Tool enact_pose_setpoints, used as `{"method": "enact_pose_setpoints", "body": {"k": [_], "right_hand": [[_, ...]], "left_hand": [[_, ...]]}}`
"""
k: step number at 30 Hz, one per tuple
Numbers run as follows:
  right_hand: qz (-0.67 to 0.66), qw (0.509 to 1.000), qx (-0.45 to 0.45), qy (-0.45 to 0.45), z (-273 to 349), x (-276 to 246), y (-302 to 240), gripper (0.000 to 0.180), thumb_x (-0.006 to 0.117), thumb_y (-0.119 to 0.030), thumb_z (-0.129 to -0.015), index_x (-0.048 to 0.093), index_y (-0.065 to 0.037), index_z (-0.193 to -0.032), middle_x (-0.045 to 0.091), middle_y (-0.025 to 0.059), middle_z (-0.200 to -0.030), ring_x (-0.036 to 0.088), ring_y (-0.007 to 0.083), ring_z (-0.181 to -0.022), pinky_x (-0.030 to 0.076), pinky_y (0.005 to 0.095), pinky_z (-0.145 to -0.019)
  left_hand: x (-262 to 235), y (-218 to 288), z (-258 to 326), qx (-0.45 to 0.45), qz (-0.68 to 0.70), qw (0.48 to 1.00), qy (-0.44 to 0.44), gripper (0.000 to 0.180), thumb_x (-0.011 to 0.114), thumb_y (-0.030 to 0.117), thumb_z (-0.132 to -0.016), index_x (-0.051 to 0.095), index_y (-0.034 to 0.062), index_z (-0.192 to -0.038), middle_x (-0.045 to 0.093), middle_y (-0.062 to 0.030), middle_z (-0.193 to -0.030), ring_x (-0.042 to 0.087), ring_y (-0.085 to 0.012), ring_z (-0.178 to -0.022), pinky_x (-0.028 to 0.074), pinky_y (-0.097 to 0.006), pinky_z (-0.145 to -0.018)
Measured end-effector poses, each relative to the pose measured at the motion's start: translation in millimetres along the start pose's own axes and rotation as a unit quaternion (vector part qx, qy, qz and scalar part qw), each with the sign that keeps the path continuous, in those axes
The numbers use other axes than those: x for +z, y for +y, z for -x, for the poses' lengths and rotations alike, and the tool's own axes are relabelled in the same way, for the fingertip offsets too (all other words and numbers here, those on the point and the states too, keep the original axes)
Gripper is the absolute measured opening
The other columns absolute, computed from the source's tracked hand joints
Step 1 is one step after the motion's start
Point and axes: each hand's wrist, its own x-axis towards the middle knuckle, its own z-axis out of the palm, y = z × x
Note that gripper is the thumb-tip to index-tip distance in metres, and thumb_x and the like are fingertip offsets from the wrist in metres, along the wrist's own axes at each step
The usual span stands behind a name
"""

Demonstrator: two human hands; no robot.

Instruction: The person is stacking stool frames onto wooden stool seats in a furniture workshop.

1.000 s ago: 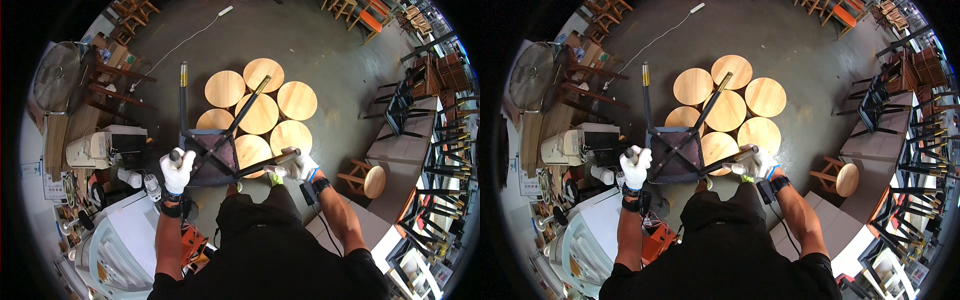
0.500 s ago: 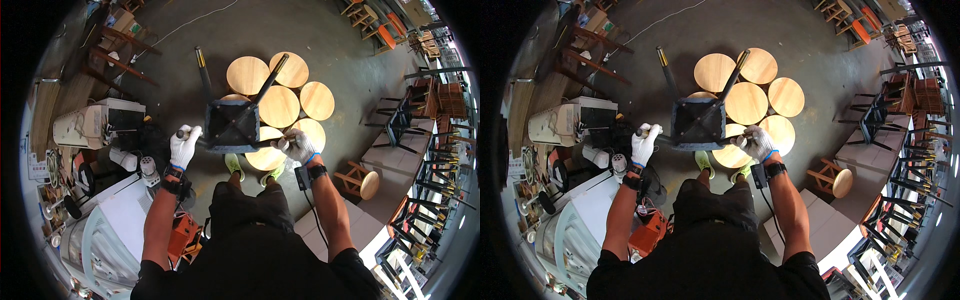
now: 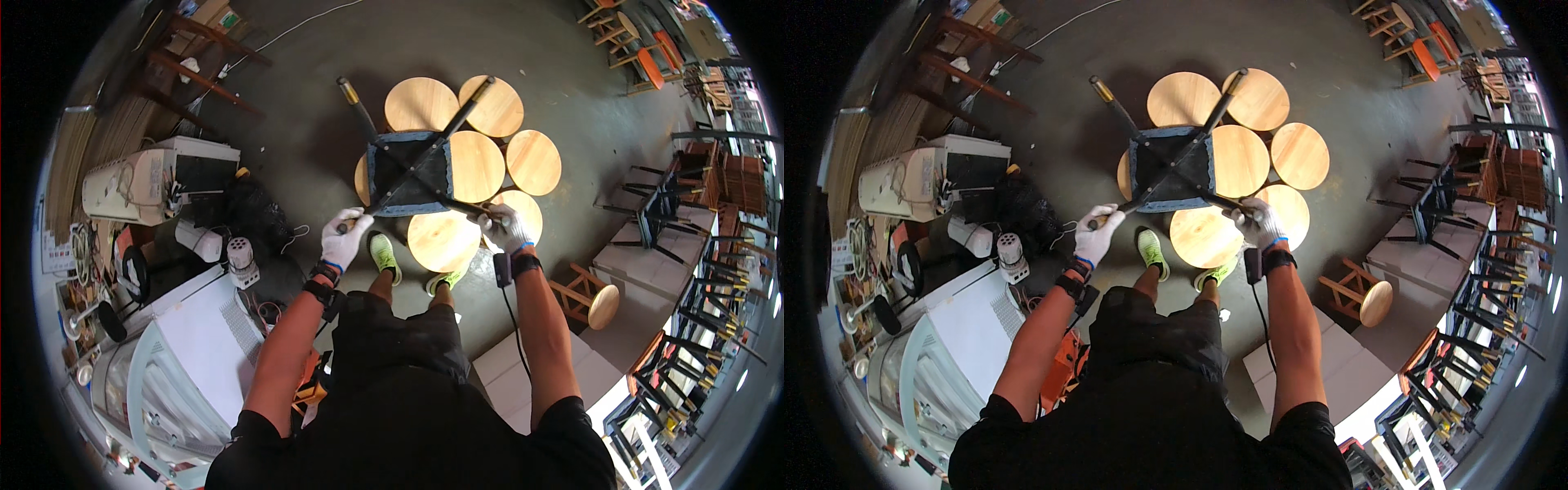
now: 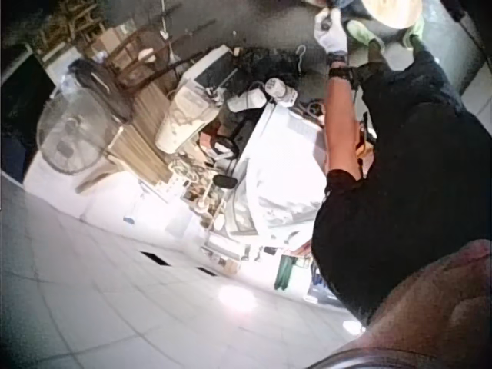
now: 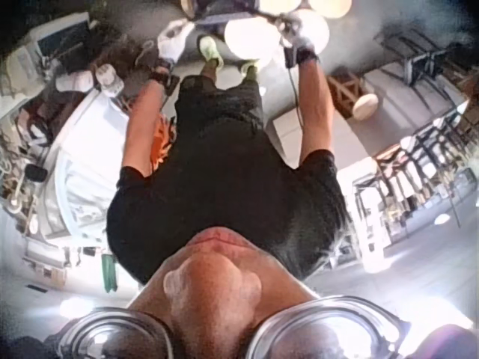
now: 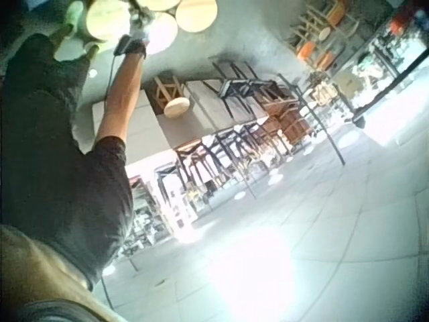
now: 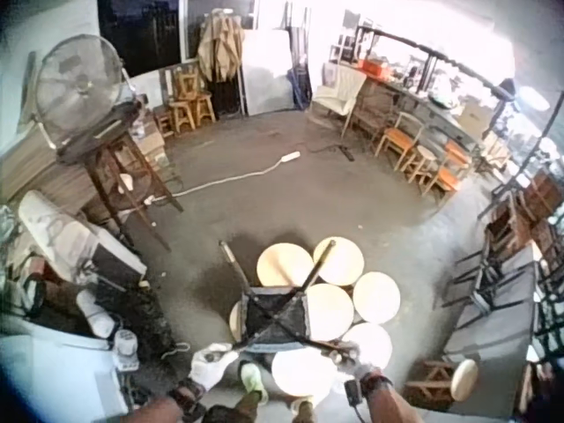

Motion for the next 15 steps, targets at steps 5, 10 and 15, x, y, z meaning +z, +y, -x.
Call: {"method": "enact_pose_setpoints", "body": {"k": [5, 10, 15], "right_hand": [[0.002, 1.0, -0.013, -0.028, -14, -46, 3, 0.032, 0.048, -0.004, -0.091, 0.043, 0.005, -0.121, 0.058, 0.0378, -0.101, 0.06, 0.0187, -0.07, 0.054, 0.0214, -0.058], [0.004, 0.999, -0.015, -0.04, 0, -31, 14, 0.032, 0.052, -0.006, -0.091, 0.047, -0.006, -0.123, 0.057, 0.0373, -0.104, 0.059, 0.0186, -0.067, 0.051, 0.0204, -0.055], [-0.013, 0.999, -0.023, -0.038, 6, -34, 26, 0.029, 0.054, -0.007, -0.091, 0.048, -0.007, -0.119, 0.057, 0.0372, -0.104, 0.058, 0.0193, -0.065, 0.052, 0.0217, -0.055]], "left_hand": [[9, -5, 22, -0.016, -0.04, 0.999, -0.004, 0.008, 0.074, 0.005, -0.082, 0.067, 0.003, -0.087, 0.067, -0.0079, -0.108, 0.06, -0.0127, -0.097, 0.048, -0.026, -0.087], [-1, 0, 45, -0.026, -0.043, 0.999, 0.007, 0.01, 0.073, 0.004, -0.081, 0.068, 0.0029, -0.09, 0.067, -0.0095, -0.11, 0.061, -0.0145, -0.1, 0.048, -0.027, -0.09], [-7, 1, 44, 0.003, -0.059, 0.998, -0.001, 0.012, 0.074, 0.003, -0.081, 0.069, 0.0022, -0.091, 0.067, -0.0106, -0.111, 0.062, -0.0155, -0.102, 0.047, -0.027, -0.091]]}}
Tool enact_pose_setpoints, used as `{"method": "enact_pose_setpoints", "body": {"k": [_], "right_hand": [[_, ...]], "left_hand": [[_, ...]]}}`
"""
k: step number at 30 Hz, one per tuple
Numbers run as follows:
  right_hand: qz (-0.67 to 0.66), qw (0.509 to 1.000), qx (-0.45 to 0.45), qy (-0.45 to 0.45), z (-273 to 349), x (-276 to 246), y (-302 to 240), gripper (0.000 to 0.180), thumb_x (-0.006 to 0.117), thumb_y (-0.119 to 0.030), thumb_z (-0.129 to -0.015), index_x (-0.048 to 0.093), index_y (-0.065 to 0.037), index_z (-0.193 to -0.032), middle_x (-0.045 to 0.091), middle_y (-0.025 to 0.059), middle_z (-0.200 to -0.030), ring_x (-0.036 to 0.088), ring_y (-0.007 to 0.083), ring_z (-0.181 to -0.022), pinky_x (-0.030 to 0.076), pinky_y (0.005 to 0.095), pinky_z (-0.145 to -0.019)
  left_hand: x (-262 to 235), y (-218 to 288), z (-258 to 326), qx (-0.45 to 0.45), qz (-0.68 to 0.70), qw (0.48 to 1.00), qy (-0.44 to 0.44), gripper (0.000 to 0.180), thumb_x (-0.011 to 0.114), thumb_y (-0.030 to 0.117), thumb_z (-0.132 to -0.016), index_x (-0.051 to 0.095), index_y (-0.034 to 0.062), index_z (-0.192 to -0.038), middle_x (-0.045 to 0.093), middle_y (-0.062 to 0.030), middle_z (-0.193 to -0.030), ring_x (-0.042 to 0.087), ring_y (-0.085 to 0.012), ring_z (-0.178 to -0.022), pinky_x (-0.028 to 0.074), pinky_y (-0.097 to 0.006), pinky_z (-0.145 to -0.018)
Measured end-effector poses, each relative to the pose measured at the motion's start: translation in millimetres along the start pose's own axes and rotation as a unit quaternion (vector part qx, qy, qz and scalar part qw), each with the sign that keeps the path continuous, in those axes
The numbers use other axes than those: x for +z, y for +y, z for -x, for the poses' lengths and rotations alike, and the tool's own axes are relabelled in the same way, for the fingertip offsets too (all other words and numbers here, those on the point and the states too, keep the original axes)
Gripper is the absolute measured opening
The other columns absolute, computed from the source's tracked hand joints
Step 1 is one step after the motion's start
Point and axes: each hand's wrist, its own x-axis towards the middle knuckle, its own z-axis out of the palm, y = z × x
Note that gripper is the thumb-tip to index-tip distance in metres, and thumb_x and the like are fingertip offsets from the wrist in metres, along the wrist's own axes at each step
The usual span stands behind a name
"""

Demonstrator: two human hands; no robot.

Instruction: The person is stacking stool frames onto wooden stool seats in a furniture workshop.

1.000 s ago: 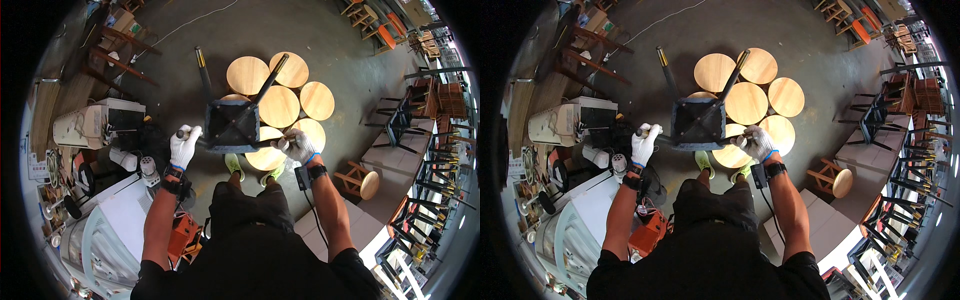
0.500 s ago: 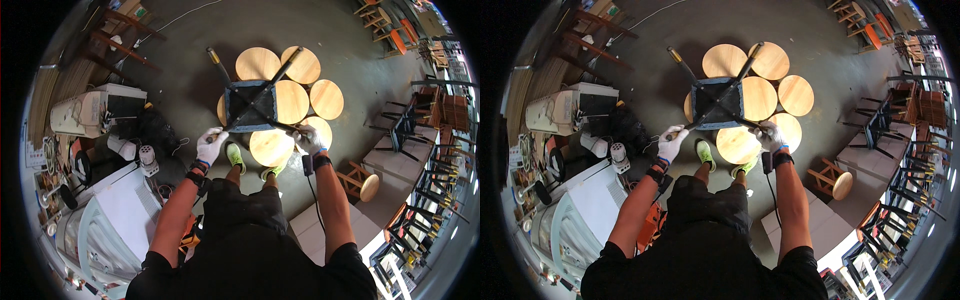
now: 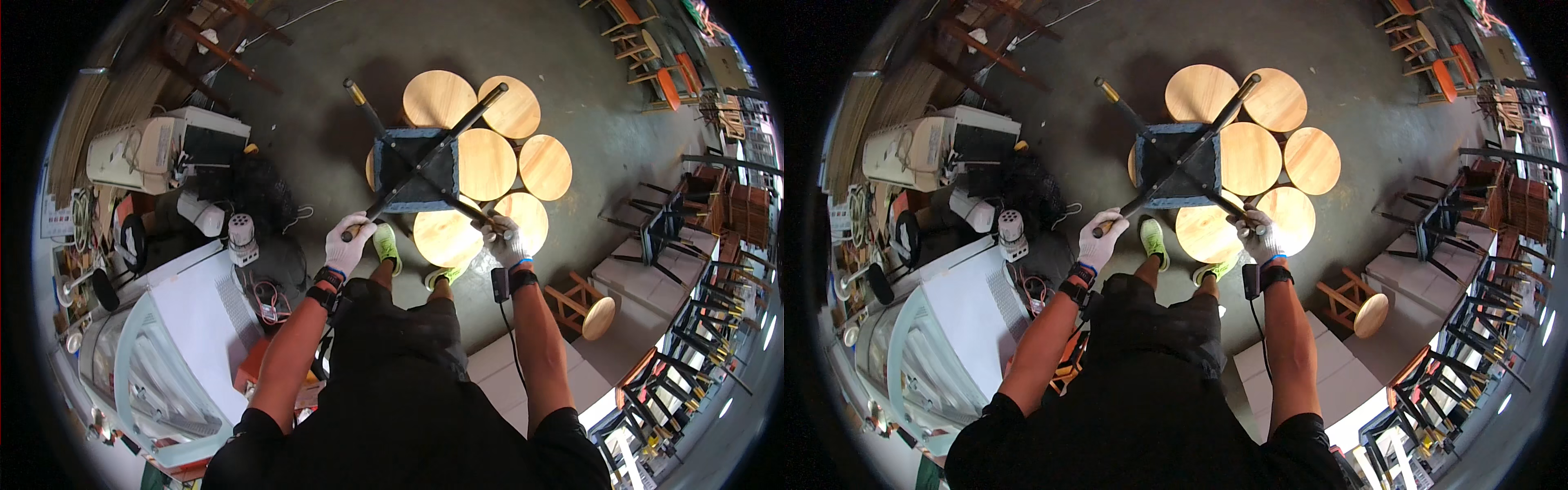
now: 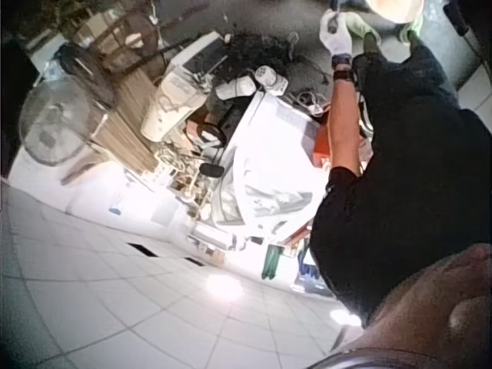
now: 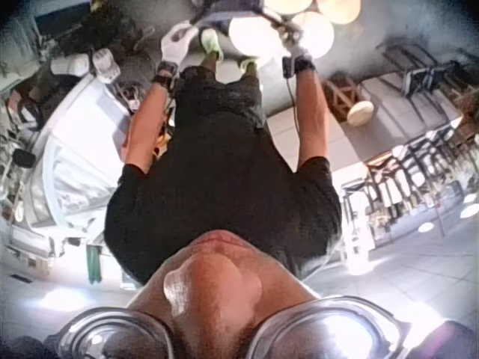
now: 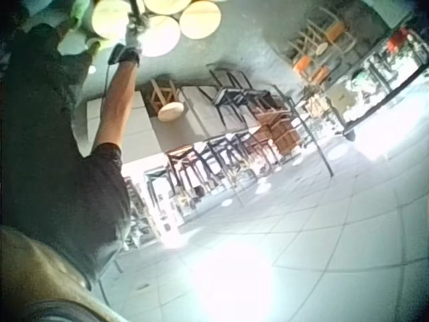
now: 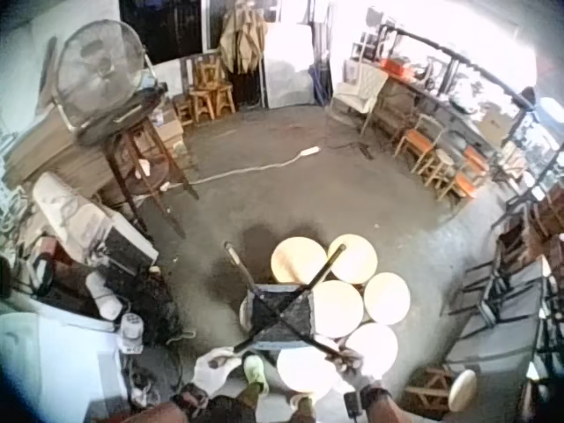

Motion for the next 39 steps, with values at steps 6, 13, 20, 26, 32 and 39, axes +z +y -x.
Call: {"method": "enact_pose_setpoints", "body": {"k": [6, 13, 20, 26, 32, 39], "right_hand": [[-0.02, 1.0, 0.008, 0.012, -3, 0, 7, 0.028, 0.055, -0.005, -0.089, 0.048, -0.005, -0.116, 0.06, 0.0352, -0.095, 0.054, 0.0178, -0.062, 0.049, 0.0223, -0.053], [-0.021, 1.0, 0.005, 0.02, 3, -5, 10, 0.021, 0.057, -0.006, -0.087, 0.048, -0.002, -0.106, 0.062, 0.0301, -0.095, 0.054, 0.0165, -0.063, 0.049, 0.0209, -0.053], [-0.017, 1.0, 0.009, -0.012, -5, -16, 9, 0.026, 0.055, -0.01, -0.091, 0.048, -0.005, -0.115, 0.06, 0.0283, -0.099, 0.057, 0.0184, -0.065, 0.05, 0.0222, -0.052], [-0.039, 0.999, 0.017, 0.009, -1, -8, 10, 0.026, 0.056, -0.012, -0.093, 0.048, 0.0, -0.114, 0.06, 0.028, -0.1, 0.058, 0.018, -0.068, 0.05, 0.0219, -0.053], [-0.01, 1.0, 0.005, 0.024, 11, 1, 18, 0.037, 0.053, -0.021, -0.095, 0.048, 0.009, -0.117, 0.061, 0.0266, -0.1, 0.061, 0.0176, -0.068, 0.053, 0.0222, -0.055], [0.277, 0.942, -0.072, 0.175, 85, -20, 29, 0.054, 0.057, -0.028, -0.093, 0.044, 0.004, -0.134, 0.06, 0.0258, -0.118, 0.066, 0.0352, -0.093, 0.056, 0.044, -0.079]], "left_hand": [[-4, -1, 0, -0.035, 0.013, 0.999, 0.014, 0.012, 0.074, 0.002, -0.08, 0.069, 0.0019, -0.091, 0.067, -0.0104, -0.109, 0.062, -0.0155, -0.102, 0.046, -0.028, -0.092], [-5, 0, 4, -0.017, -0.031, 0.999, 0.0, 0.014, 0.075, 0.005, -0.08, 0.07, 0.0031, -0.093, 0.067, -0.0091, -0.111, 0.062, -0.0152, -0.101, 0.046, -0.028, -0.093], [-7, 0, 14, -0.022, -0.025, 0.999, 0.003, 0.017, 0.075, 0.008, -0.08, 0.069, 0.0032, -0.095, 0.067, -0.0095, -0.114, 0.061, -0.015, -0.103, 0.046, -0.028, -0.093], [-9, -3, 10, 0.002, -0.021, 1.0, -0.013, 0.016, 0.074, 0.006, -0.08, 0.068, 0.0031, -0.095, 0.067, -0.0096, -0.113, 0.061, -0.0152, -0.103, 0.046, -0.028, -0.094], [-13, -13, 16, 0.017, -0.023, 1.0, -0.006, 0.017, 0.075, 0.006, -0.079, 0.068, 0.0039, -0.093, 0.068, -0.0102, -0.111, 0.065, -0.0168, -0.099, 0.048, -0.027, -0.09], [-14, -37, 10, -0.005, 0.027, 1.0, -0.012, 0.016, 0.076, 0.005, -0.079, 0.069, 0.0033, -0.093, 0.067, -0.0099, -0.112, 0.063, -0.0155, -0.101, 0.047, -0.026, -0.09]]}}
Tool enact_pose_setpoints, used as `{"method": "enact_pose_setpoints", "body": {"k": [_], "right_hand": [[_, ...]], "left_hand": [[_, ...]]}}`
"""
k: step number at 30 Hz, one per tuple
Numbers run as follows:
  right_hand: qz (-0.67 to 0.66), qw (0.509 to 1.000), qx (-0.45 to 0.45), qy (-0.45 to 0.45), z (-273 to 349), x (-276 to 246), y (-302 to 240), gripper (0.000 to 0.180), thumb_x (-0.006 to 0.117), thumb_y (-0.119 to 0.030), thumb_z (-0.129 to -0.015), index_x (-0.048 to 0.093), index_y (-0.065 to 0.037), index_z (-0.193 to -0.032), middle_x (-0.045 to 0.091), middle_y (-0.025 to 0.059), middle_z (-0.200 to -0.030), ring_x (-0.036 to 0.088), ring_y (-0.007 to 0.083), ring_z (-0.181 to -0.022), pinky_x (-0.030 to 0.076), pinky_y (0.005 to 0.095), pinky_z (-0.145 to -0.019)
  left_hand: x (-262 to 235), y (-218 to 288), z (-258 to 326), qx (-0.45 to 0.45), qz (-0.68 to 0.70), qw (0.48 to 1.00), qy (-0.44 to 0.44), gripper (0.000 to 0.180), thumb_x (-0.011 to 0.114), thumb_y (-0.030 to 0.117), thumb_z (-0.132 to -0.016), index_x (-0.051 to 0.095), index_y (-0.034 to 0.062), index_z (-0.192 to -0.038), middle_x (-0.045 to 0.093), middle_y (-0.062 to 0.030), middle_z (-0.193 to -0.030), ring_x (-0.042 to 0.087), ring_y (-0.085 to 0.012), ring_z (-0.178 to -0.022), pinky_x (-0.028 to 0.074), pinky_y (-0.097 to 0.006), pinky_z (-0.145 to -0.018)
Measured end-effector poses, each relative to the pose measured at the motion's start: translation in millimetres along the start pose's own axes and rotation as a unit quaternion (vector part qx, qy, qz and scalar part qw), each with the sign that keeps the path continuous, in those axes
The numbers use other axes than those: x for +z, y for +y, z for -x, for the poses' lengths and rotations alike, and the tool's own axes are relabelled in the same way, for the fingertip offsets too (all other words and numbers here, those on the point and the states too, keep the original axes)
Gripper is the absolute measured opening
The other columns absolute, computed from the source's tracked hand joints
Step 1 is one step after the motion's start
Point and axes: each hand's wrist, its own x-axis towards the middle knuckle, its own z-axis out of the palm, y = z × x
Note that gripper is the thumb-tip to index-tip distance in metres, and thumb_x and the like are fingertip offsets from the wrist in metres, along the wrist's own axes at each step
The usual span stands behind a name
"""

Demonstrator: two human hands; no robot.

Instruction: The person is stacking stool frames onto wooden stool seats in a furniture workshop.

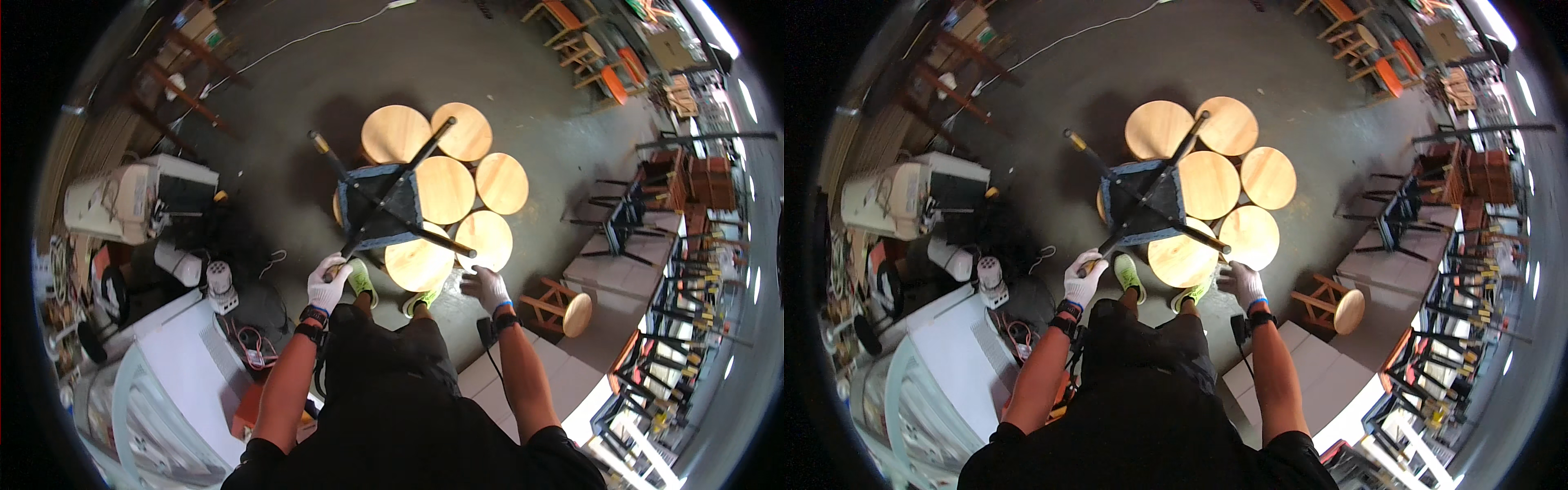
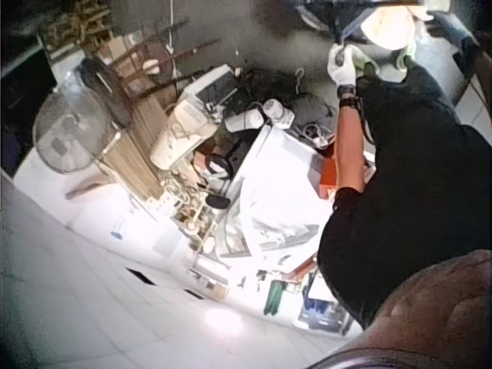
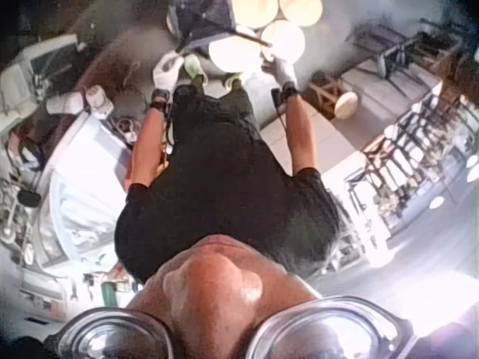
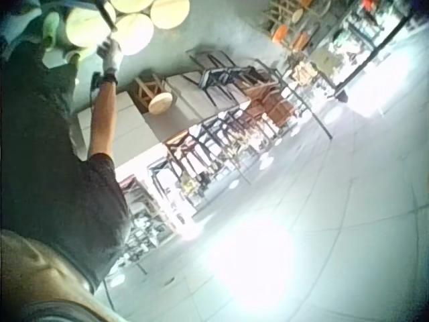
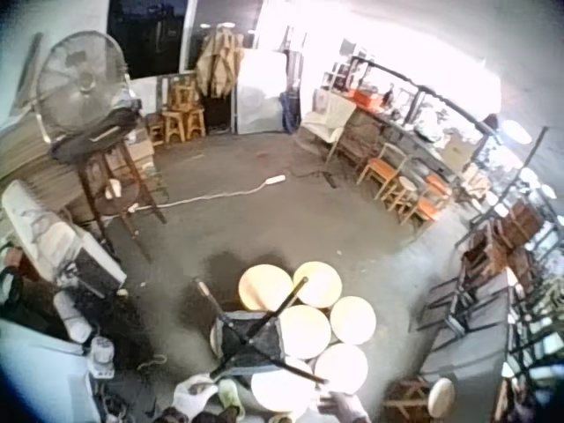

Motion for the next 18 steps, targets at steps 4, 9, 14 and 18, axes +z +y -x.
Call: {"method": "enact_pose_setpoints", "body": {"k": [4, 9, 14, 18], "right_hand": [[0.244, 0.967, -0.011, 0.077, 42, -73, 67, 0.047, 0.059, -0.024, -0.091, 0.051, 0.004, -0.129, 0.064, 0.0179, -0.099, 0.068, 0.0288, -0.074, 0.058, 0.0411, -0.062], [0.124, 0.971, 0.068, 0.192, 126, -135, 166, 0.03, 0.06, -0.021, -0.085, 0.059, 0.003, -0.103, 0.062, 0.0122, -0.085, 0.065, 0.0251, -0.066, 0.057, 0.0403, -0.055], [0.109, 0.957, 0.145, 0.227, 177, -166, 267, 0.026, 0.06, -0.022, -0.085, 0.064, 0.002, -0.096, 0.064, 0.0116, -0.08, 0.066, 0.0268, -0.059, 0.057, 0.0402, -0.056], [0.156, 0.973, 0.086, 0.148, 165, -156, 269, 0.033, 0.06, -0.028, -0.088, 0.063, 0.002, -0.102, 0.066, 0.0123, -0.077, 0.066, 0.0227, -0.063, 0.057, 0.0378, -0.056]], "left_hand": [[-4, 2, -4, 0.021, -0.01, 1.0, -0.006, 0.016, 0.077, 0.005, -0.078, 0.069, 0.0038, -0.092, 0.067, -0.0091, -0.111, 0.063, -0.016, -0.1, 0.048, -0.027, -0.089], [-7, 19, -11, -0.023, -0.036, 0.996, -0.085, 0.034, 0.081, 0.011, -0.076, 0.068, 0.0038, -0.106, 0.066, -0.0081, -0.114, 0.063, -0.0148, -0.098, 0.049, -0.028, -0.088], [-7, 45, 16, -0.064, -0.317, 0.932, -0.164, 0.052, 0.074, 0.028, -0.083, 0.059, 0.0019, -0.124, 0.066, -0.015, -0.117, 0.063, -0.0244, -0.106, 0.047, -0.035, -0.096], [-135, -105, 27, 0.122, -0.446, 0.854, -0.237, 0.024, 0.059, 0.021, -0.09, 0.066, -0.0021, -0.091, 0.068, -0.0182, -0.096, 0.064, -0.0286, -0.094, 0.049, -0.039, -0.083]]}}
